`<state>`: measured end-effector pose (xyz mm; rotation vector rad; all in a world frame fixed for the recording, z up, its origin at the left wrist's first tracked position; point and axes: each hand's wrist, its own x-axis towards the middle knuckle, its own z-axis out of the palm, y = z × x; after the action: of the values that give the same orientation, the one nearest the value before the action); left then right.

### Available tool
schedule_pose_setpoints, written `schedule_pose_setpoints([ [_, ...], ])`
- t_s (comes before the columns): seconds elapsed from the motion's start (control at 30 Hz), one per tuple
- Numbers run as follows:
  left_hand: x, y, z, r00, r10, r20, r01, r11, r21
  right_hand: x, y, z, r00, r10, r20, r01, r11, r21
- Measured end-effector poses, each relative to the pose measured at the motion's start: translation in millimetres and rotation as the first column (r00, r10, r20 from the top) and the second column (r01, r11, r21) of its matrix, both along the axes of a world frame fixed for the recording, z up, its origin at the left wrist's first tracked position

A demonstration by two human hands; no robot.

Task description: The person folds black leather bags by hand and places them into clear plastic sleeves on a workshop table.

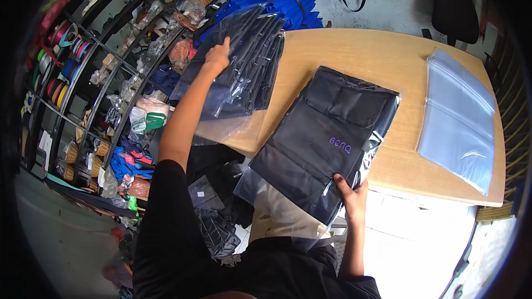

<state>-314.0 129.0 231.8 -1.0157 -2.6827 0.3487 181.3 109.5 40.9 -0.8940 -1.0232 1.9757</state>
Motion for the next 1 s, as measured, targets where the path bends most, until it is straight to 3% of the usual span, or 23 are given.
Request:
schedule_pose_setpoints([
  [0.07, -10, -10, 7, 0.997, -0.066, -0.047, 0.069, 0.996, 0.064, 0, 1, -2, 1.0, 0.003, 0.027, -0.004, 1.0, 0.03],
  [0.13, -14, -15, 14, 0.993, -0.119, 0.017, 0.117, 0.99, 0.075, -1, 2, -4, 1.0, 0.008, 0.021, -0.009, 1.0, 0.023],
  [0.17, -17, -15, 17, 0.988, -0.104, 0.115, 0.1, 0.994, 0.047, 0, 1, -4, 1.0, 0.013, 0.02, -0.013, 1.0, 0.017],
  [0.3, -1, -8, -9, 0.975, -0.006, 0.224, 0.019, 0.998, -0.056, 0, 0, -2, 1.0, 0.007, 0.03, -0.007, 1.0, 0.007],
  [0.43, -2, -5, -22, 0.965, -0.042, 0.258, 0.059, 0.997, -0.057, 1, 0, 0, 0.999, 0.007, 0.04, -0.008, 1.0, 0.023],
  [0.57, -10, 0, -31, 0.966, -0.09, 0.244, 0.099, 0.995, -0.026, 0, -1, -2, 1.0, 0.003, 0.018, -0.003, 0.999, 0.035],
  [0.73, 4, 10, -38, 0.981, -0.17, 0.09, 0.169, 0.985, 0.028, 1, 0, -4, 1.0, 0.014, 0.012, -0.014, 0.999, 0.034],
  [0.87, 5, 6, -15, 0.963, -0.212, 0.168, 0.202, 0.976, 0.075, 1, 0, -3, 1.0, 0.01, 0.028, -0.011, 0.999, 0.047],
  [0.93, 11, 8, -16, 0.96, -0.205, 0.193, 0.198, 0.979, 0.055, 0, 0, -4, 1.0, 0.003, 0.02, -0.004, 0.999, 0.053],
  [1.0, 24, 18, -27, 0.974, -0.073, 0.213, 0.052, 0.993, 0.102, 0, 0, -6, 1.0, 0.016, -0.004, -0.016, 0.998, 0.053],
])
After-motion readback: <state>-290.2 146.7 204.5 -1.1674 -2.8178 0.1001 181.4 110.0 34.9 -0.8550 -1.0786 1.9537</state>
